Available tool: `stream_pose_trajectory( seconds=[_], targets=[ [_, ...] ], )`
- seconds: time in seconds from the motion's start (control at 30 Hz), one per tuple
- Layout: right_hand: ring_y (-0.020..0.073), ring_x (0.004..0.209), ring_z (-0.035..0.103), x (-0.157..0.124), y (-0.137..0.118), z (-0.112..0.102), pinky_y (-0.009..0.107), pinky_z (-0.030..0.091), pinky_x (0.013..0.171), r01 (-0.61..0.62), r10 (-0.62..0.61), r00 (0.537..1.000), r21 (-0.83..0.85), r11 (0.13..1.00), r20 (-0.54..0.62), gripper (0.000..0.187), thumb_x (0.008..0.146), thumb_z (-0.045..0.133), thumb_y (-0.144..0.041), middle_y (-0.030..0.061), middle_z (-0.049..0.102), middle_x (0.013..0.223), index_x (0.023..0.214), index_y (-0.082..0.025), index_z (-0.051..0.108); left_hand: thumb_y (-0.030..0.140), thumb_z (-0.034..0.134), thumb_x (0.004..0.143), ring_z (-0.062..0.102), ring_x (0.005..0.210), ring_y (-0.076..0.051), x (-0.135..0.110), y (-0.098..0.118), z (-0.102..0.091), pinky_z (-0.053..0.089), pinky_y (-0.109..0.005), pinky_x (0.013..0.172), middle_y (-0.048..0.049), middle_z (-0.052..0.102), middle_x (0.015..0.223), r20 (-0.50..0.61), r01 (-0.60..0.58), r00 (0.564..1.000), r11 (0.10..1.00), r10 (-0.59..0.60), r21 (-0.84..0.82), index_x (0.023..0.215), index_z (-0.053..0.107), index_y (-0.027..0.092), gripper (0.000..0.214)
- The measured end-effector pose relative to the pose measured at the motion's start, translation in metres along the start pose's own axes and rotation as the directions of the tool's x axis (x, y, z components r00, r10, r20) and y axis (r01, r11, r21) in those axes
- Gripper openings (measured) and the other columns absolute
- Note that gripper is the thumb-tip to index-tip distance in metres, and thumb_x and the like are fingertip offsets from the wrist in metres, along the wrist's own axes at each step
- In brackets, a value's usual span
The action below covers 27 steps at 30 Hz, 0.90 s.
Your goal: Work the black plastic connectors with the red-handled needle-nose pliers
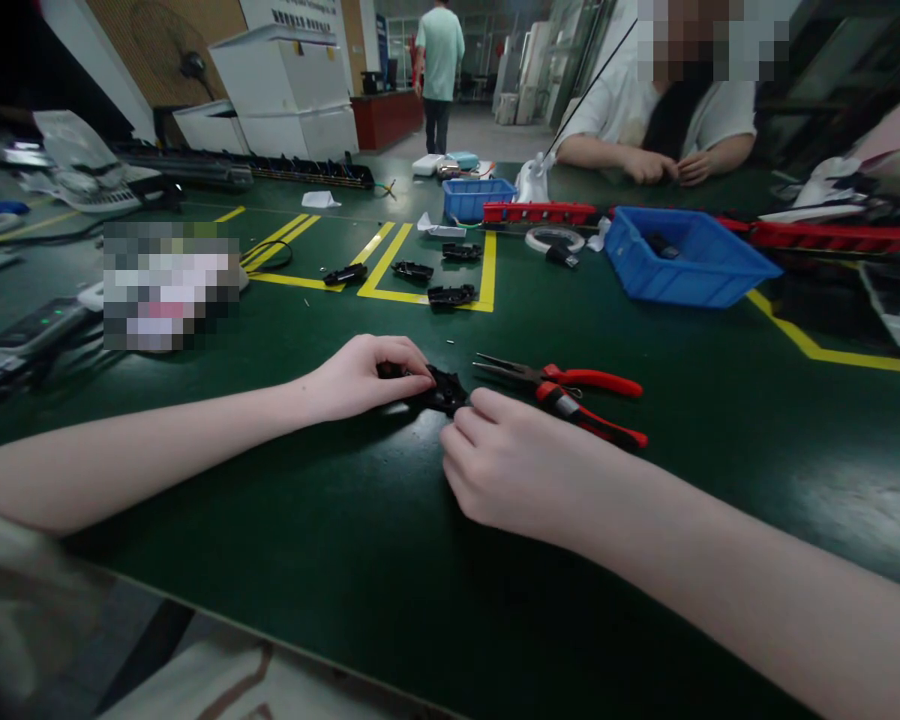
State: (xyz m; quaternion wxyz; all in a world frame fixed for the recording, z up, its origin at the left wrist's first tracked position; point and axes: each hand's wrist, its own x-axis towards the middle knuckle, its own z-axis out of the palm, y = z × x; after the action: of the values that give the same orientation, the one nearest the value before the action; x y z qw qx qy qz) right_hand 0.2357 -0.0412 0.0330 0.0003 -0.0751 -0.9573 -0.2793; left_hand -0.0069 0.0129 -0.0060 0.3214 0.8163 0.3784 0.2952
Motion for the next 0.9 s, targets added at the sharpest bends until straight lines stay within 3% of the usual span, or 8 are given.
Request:
stream_pose_trajectory(
  seconds=[0.17,0.33,0.43,0.53,0.6,0.63,0.7,0.9],
  targets=[
    [0.0226,0.061,0.053,0.017,-0.016,-0.004,0.042,0.041,0.067,0.05,-0.05,0.999,-0.02,0.999,-0.007,0.029,0.088,0.055,-0.005,0.0074,0.064,0.068,0.073,-0.023,0.072,0.024,0.072,0.092,0.071,0.094,-0.018,0.0,-0.001,0.0,0.052,-0.032,0.086,-0.0049,0.078,0.099,0.0,-0.002,1.0,1.0,0.002,0.009,0.093,0.082,0.016,0.012],
    [0.0197,0.064,0.057,0.015,0.005,0.0,0.04,0.042,0.071,-0.042,0.034,0.998,0.211,0.977,0.044,0.02,0.083,0.065,-0.008,0.0027,0.067,0.072,0.073,-0.025,0.067,0.023,0.073,0.092,0.072,0.094,-0.018,-0.001,0.0,0.0,0.053,-0.032,0.085,-0.0049,0.079,0.1,-0.004,-0.006,1.0,1.0,0.006,0.022,0.093,0.083,0.017,0.012],
    [0.0166,0.065,0.059,0.008,0.023,0.006,0.037,0.044,0.071,-0.193,0.21,0.977,0.505,0.841,0.024,0.015,0.087,0.063,-0.018,-0.0003,0.069,0.075,0.074,-0.025,0.064,0.023,0.073,0.092,0.073,0.094,-0.018,-0.002,0.002,0.0,0.055,-0.031,0.085,-0.0052,0.08,0.101,0.002,-0.012,1.0,1.0,0.012,0.01,0.095,0.084,0.018,0.012],
    [0.0158,0.069,0.062,0.004,0.03,0.017,0.033,0.047,0.07,-0.364,0.535,0.845,0.738,0.568,0.004,0.01,0.089,0.063,-0.026,-0.0001,0.07,0.076,0.082,-0.025,0.069,0.022,0.073,0.093,0.074,0.094,-0.018,-0.004,0.004,-0.001,0.056,-0.031,0.086,-0.0057,0.08,0.102,0.02,-0.043,0.999,0.999,0.043,0.001,0.097,0.084,0.017,0.013],
    [0.0163,0.073,0.065,0.004,0.029,0.025,0.032,0.049,0.069,-0.391,0.658,0.752,0.833,0.392,0.043,0.011,0.089,0.064,-0.029,0.0011,0.071,0.08,0.083,-0.024,0.073,0.021,0.072,0.094,0.074,0.093,-0.017,-0.006,0.005,-0.001,0.056,-0.03,0.085,-0.0058,0.08,0.103,0.029,-0.071,0.997,0.997,0.071,0.01,0.099,0.084,0.017,0.014],
    [0.0167,0.075,0.066,0.005,0.027,0.028,0.032,0.051,0.07,-0.391,0.684,0.727,0.855,0.341,0.059,0.012,0.088,0.066,-0.031,0.0019,0.072,0.084,0.083,-0.025,0.075,0.02,0.072,0.094,0.074,0.093,-0.017,-0.006,0.006,0.0,0.057,-0.03,0.085,-0.0059,0.08,0.103,0.032,-0.086,0.996,0.996,0.085,0.019,0.099,0.084,0.017,0.014],
    [0.0179,0.08,0.067,0.007,0.024,0.034,0.033,0.053,0.073,-0.406,0.7,0.708,0.865,0.295,0.094,0.013,0.087,0.069,-0.034,0.0032,0.072,0.09,0.084,-0.026,0.078,0.02,0.071,0.095,0.074,0.094,-0.017,-0.007,0.006,0.0,0.057,-0.029,0.086,-0.006,0.08,0.103,0.038,-0.112,0.993,0.993,0.111,0.038,0.1,0.083,0.017,0.014],
    [0.0195,0.083,0.066,0.007,0.02,0.041,0.036,0.054,0.076,-0.438,0.697,0.706,0.849,0.296,0.121,0.014,0.088,0.07,-0.035,0.0043,0.069,0.09,0.086,-0.027,0.081,0.02,0.068,0.097,0.073,0.096,-0.017,-0.007,0.007,-0.001,0.057,-0.03,0.088,-0.006,0.078,0.105,0.068,-0.12,0.991,0.991,0.116,0.055,0.1,0.082,0.017,0.015]
  ],
)
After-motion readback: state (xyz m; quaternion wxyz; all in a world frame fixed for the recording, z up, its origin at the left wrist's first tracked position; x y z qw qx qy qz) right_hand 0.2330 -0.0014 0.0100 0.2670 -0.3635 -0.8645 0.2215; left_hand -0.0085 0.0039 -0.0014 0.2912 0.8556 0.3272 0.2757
